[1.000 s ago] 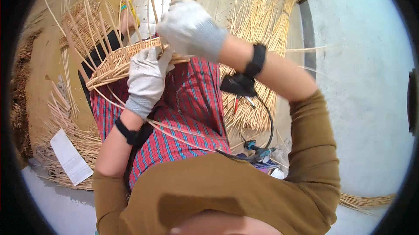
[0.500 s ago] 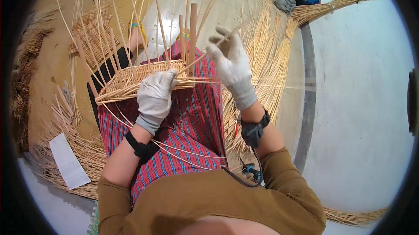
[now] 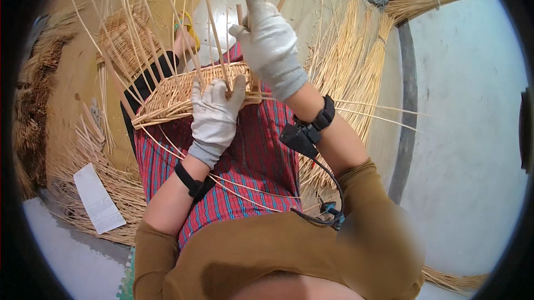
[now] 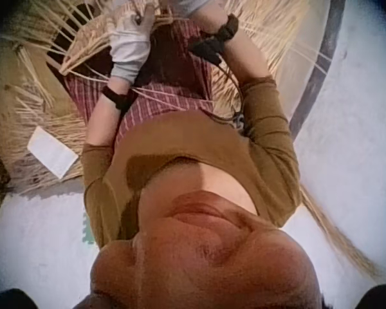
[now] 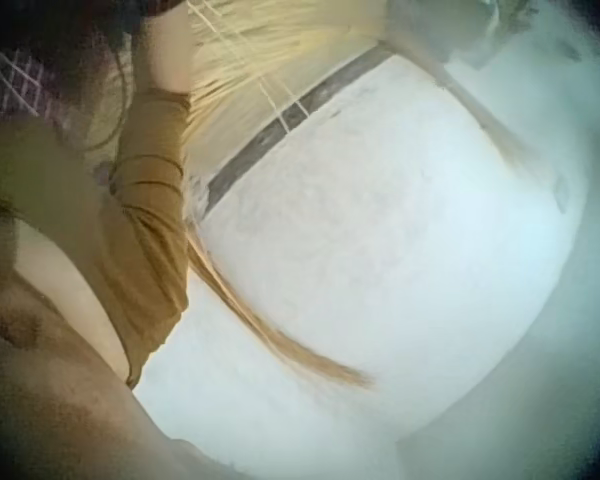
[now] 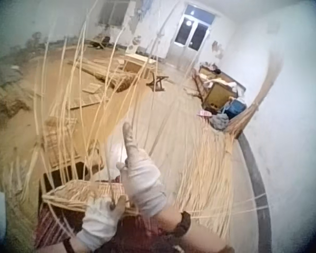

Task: Weaving a rectangular wicker basket by hand, including trimming strands with pliers.

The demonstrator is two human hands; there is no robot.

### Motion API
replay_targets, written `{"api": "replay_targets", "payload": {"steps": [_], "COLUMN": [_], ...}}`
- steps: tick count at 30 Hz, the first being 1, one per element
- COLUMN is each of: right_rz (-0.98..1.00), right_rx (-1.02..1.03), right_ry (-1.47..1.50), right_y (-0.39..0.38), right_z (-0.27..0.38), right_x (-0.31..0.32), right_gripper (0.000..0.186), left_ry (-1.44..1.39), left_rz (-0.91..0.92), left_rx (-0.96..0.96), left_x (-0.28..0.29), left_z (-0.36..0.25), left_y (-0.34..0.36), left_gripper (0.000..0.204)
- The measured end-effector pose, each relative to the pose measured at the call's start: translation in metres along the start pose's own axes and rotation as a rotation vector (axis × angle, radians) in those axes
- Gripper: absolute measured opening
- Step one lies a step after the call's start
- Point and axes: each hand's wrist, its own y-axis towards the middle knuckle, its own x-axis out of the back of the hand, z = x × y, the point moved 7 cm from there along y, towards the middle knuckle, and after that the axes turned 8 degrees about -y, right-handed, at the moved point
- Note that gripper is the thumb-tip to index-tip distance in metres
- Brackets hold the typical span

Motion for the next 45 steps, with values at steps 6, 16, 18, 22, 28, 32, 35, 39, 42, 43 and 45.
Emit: {"api": "replay_targets", "payload": {"steps": [6,16,18,22,28,32,35,39,42,43,45], "right_rz": [-0.017,0.265,0.379,0.451,0.486,0.706,0.931,0.912,0.687,0.605,0.472], "right_rx": [-0.013,0.494,0.508,0.429,0.377,0.289,0.027,0.158,0.212,0.176,0.201], "right_ry": [0.208,-0.299,-0.261,-0.327,-0.235,-0.049,0.383,0.343,0.175,0.079,0.064], "right_y": [-0.003,-0.105,-0.107,-0.108,-0.108,-0.094,-0.083,-0.078,-0.072,-0.065,-0.055], "right_z": [-0.009,-0.041,-0.047,-0.056,-0.060,-0.080,-0.098,-0.108,-0.119,-0.125,-0.125], "right_x": [0.016,-0.002,-0.014,-0.016,0.005,0.001,-0.013,-0.018,-0.016,-0.020,-0.029], "right_gripper": [0.065,0.051,0.046,0.043,0.026,0.029,0.027,0.030,0.041,0.068,0.079], "left_ry": [0.102,-0.080,-0.076,0.000,-0.362,-0.610,-1.111,-1.029,-1.009,-1.006,-1.032], "left_rz": [-0.115,0.042,0.069,0.028,0.124,-0.166,0.601,0.319,0.310,0.290,0.310], "left_rx": [0.045,-0.114,-0.131,-0.190,0.159,0.094,0.711,0.255,0.328,0.315,0.359], "left_x": [0.025,0.005,0.000,0.006,0.018,0.033,-0.024,-0.004,-0.015,-0.016,-0.022], "left_z": [-0.014,-0.018,-0.017,-0.023,-0.017,-0.021,-0.003,-0.008,-0.004,-0.004,-0.004], "left_y": [0.012,0.025,0.024,0.025,0.038,0.065,0.050,0.066,0.060,0.060,0.058], "left_gripper": [0.051,0.054,0.051,0.049,0.044,0.036,0.037,0.030,0.031,0.030,0.030]}}
